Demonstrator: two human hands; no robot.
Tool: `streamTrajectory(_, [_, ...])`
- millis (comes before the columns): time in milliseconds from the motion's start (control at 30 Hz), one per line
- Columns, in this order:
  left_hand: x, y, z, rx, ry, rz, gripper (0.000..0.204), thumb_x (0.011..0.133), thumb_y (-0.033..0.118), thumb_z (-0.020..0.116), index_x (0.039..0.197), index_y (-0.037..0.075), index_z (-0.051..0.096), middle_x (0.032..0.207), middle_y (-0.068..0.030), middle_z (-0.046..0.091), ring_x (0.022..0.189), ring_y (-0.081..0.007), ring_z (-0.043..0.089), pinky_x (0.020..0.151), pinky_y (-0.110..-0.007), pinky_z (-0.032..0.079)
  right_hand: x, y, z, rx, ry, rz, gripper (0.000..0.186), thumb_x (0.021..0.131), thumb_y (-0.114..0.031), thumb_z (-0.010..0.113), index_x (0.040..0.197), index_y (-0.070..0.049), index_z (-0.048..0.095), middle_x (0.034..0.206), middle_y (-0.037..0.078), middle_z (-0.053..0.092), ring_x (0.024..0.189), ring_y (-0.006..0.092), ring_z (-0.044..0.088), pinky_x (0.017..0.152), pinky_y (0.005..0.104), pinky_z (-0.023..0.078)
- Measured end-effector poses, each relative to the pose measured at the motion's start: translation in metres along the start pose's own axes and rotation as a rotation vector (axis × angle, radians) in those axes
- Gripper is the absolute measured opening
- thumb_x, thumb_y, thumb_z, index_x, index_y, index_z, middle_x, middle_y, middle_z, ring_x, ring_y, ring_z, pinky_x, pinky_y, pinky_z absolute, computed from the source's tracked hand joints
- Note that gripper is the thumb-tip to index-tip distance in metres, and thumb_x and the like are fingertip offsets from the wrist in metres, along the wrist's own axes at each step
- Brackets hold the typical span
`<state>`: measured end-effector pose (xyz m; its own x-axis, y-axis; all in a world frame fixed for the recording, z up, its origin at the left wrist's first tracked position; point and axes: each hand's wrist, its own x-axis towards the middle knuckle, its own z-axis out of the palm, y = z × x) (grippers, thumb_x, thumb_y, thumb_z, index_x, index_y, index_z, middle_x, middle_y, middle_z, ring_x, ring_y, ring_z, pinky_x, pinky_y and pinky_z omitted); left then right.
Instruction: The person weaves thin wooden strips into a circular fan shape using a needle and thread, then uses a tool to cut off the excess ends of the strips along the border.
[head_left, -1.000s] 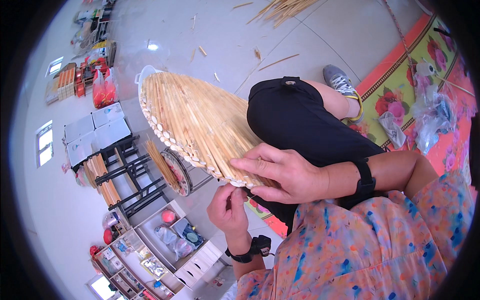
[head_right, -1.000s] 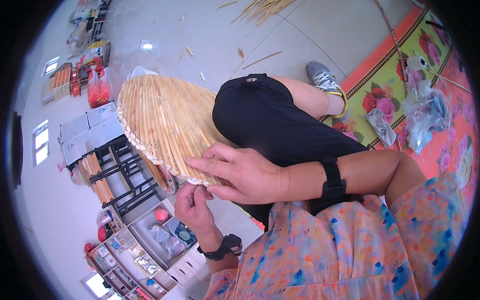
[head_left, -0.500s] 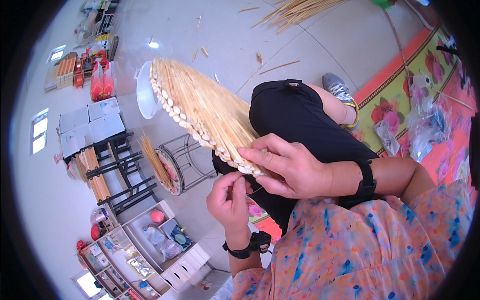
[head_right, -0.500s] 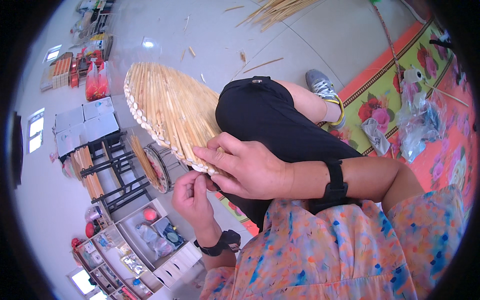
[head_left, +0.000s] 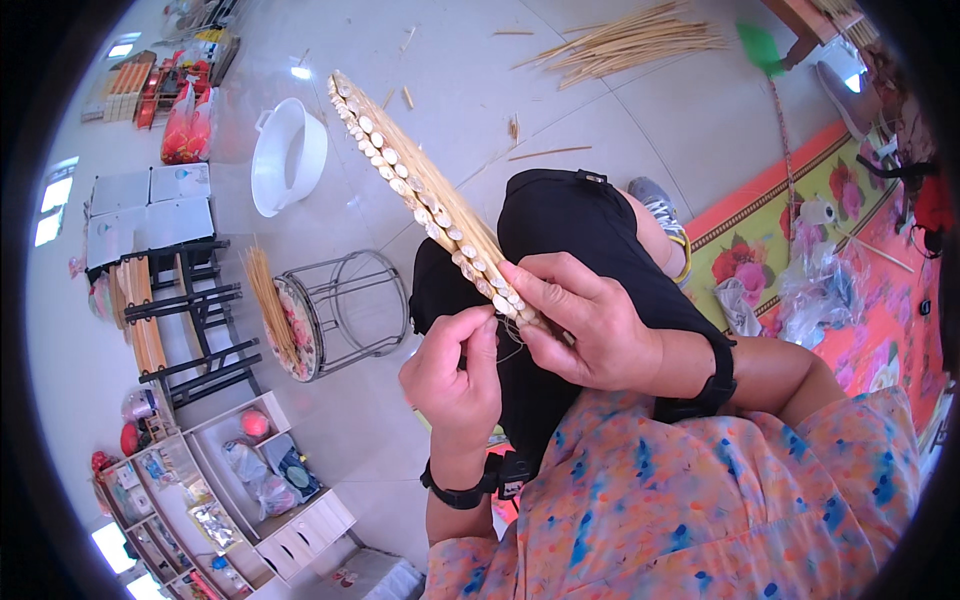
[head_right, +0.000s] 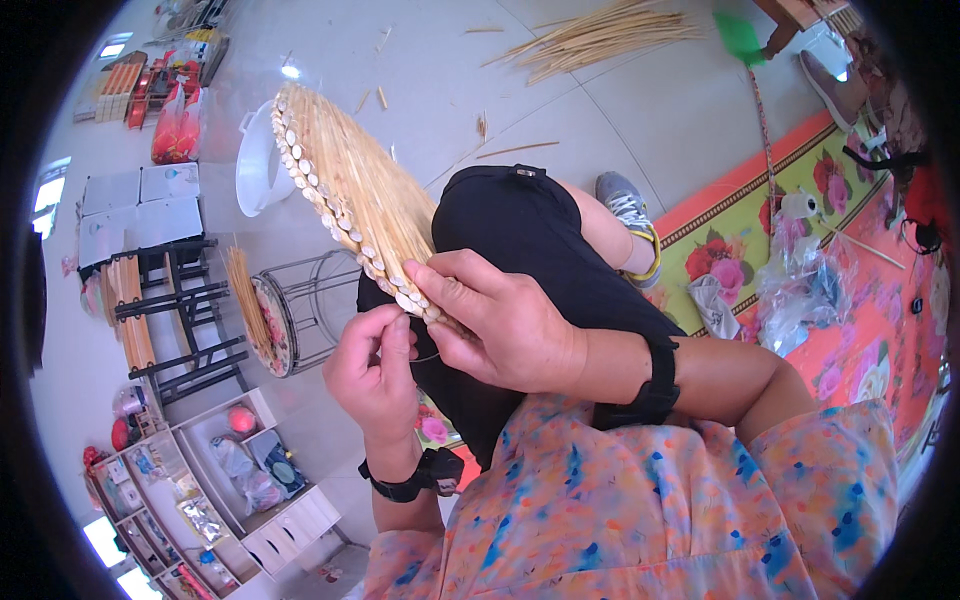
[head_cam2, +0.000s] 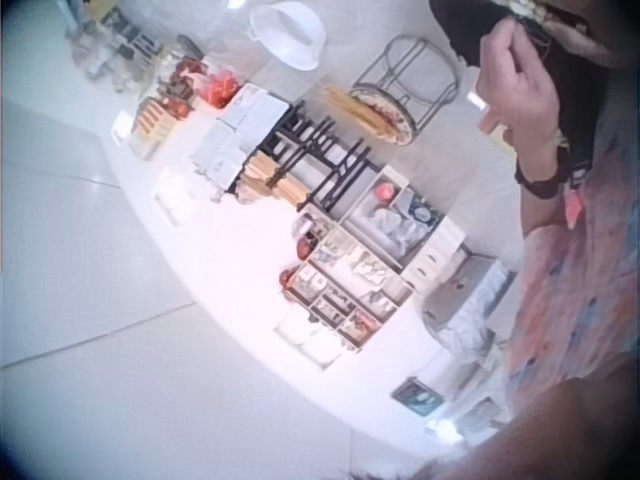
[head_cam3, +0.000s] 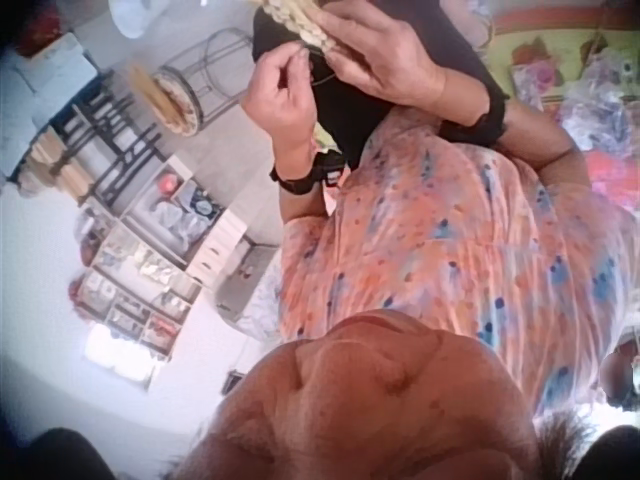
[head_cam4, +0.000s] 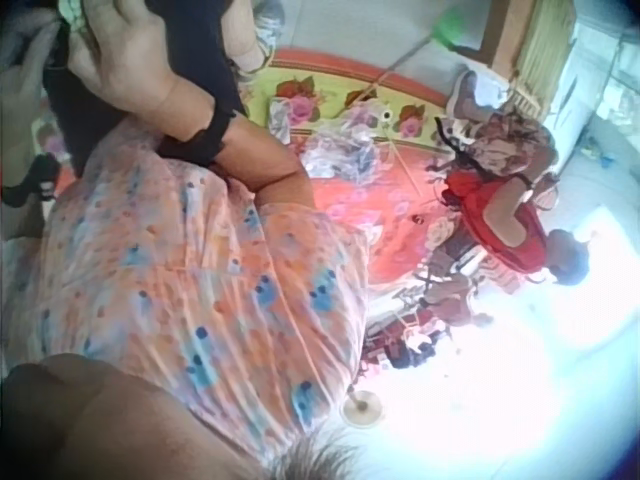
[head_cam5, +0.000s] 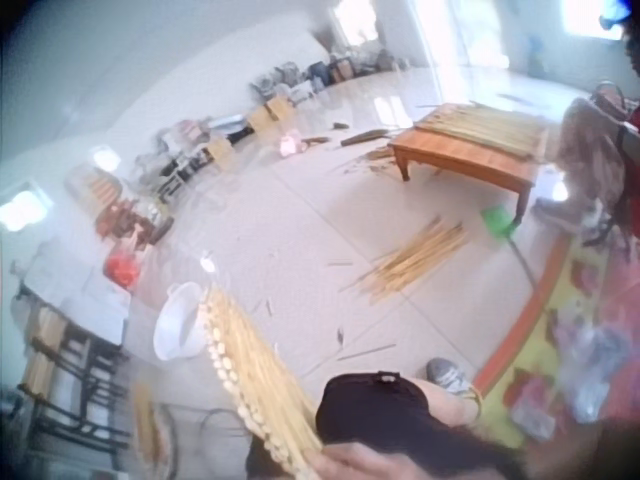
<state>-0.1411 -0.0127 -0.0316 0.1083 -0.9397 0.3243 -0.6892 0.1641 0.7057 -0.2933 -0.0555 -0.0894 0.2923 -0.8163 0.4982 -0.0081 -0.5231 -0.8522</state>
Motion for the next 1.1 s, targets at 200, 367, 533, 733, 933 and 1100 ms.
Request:
streamTrajectory(200, [0.000,0.010,0.011,-0.024,0.069,-0.147,0.006,0.087,-0.002,0.068,0.091,0.000,0.064,0.070,-0.0056,0.065,0.056,-0.0109,0.060,0.052,-0.024,0.046,0.002,-0.004,-0.001,-0.023,-0.015,0.025,0.055,0.079,-0.005,0.069,0.133,0.001,0.054,0.114,0.016,0.057,0.077,0.0276,0.067,0.065,0.0323,0.058])
streamTrajectory(367, [0.007,0.021,0.016,-0.073,0.109,-0.201,0.010,0.088,-0.002,0.066,0.093,0.001,0.058,0.070,-0.0057,0.064,0.057,-0.0129,0.063,0.052,-0.026,0.048,0.003,-0.007,-0.002,-0.049,-0.016,0.040,0.056,0.080,-0.004,0.068,0.133,0.002,0.053,0.114,0.016,0.058,0.079,0.0286,0.067,0.067,0.0330,0.057])
streamTrajectory(533, [0.011,0.030,0.015,0.000,0.066,-0.190,0.016,0.087,-0.004,0.063,0.093,0.003,0.050,0.068,-0.0077,0.061,0.055,-0.0208,0.064,0.052,-0.032,0.049,0.003,-0.004,0.000,-0.068,-0.003,-0.012,0.056,0.080,-0.005,0.068,0.133,0.002,0.053,0.115,0.017,0.058,0.081,0.0296,0.067,0.069,0.0333,0.057])
streamTrajectory(733, [0.021,0.038,0.008,0.144,-0.052,-0.063,0.019,0.086,0.000,0.057,0.099,0.007,0.046,0.069,-0.0119,0.061,0.059,-0.0347,0.064,0.054,-0.043,0.049,0.005,-0.011,-0.002,-0.150,-0.013,-0.031,0.056,0.080,-0.008,0.068,0.133,0.001,0.052,0.116,0.017,0.059,0.087,0.0334,0.067,0.072,0.0359,0.057])
streamTrajectory(933, [0.025,0.024,-0.030,0.406,0.066,0.009,0.047,0.086,0.004,0.062,0.130,0.003,0.047,0.117,-0.0221,0.057,0.107,-0.0358,0.059,0.088,-0.042,0.049,0.012,-0.026,-0.001,-0.314,-0.088,0.092,0.064,0.075,-0.010,0.067,0.136,-0.002,0.048,0.114,0.016,0.057,0.084,0.0351,0.065,0.071,0.0405,0.057])
streamTrajectory(1100, [0.044,0.016,-0.070,0.571,0.128,0.222,0.073,0.077,0.001,0.070,0.143,0.013,0.043,0.148,-0.0209,0.033,0.137,-0.0468,0.032,0.106,-0.053,0.037,0.022,-0.036,0.000,-0.304,-0.190,0.078,0.060,0.074,-0.003,0.070,0.130,0.006,0.052,0.109,0.018,0.059,0.083,0.0289,0.067,0.072,0.0350,0.056])
